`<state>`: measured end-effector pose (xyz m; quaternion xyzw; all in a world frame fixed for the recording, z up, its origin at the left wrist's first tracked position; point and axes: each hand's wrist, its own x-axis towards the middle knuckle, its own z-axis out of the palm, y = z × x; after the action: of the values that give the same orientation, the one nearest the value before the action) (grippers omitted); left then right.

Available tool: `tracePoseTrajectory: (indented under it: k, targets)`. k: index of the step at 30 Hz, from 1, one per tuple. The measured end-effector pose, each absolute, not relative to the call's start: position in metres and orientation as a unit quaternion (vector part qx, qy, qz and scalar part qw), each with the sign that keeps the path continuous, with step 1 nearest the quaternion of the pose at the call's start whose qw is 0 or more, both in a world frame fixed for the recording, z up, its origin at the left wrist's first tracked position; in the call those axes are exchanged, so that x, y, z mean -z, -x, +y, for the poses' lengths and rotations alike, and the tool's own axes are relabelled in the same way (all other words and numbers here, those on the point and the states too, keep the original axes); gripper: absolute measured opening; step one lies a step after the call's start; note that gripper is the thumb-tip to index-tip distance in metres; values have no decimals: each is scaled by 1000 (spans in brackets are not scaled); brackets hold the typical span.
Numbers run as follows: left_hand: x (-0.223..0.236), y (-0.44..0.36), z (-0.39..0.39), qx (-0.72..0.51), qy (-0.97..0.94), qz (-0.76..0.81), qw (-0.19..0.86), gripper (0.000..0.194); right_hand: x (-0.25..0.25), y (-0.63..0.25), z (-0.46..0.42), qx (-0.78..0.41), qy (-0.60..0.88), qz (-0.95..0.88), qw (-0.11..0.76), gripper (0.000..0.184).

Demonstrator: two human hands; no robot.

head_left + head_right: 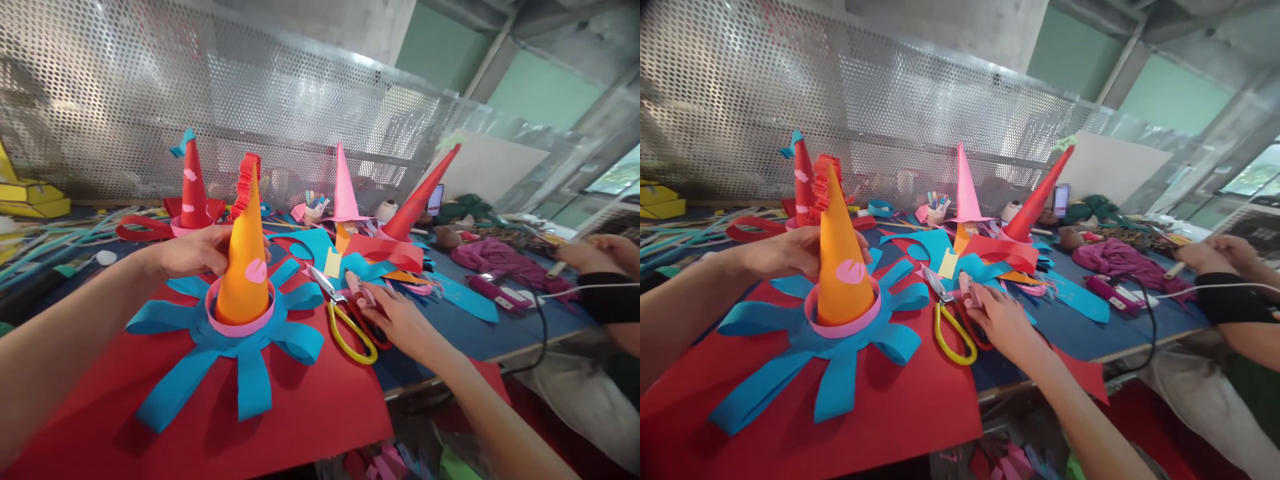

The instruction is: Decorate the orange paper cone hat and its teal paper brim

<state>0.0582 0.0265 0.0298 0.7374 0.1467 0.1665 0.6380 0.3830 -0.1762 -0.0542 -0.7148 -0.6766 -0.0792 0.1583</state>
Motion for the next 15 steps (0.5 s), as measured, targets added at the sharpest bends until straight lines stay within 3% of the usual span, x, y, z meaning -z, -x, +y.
tracePoseTrajectory:
  k: [9, 15]
  targets:
    - [-19, -51, 33, -172, -754, 149, 617, 61, 40, -429, -195, 66, 737, -648, 179, 47]
    - [-18, -51, 27, -188, -744, 149, 624, 63, 43, -427, -195, 87, 700, -685, 181, 35]
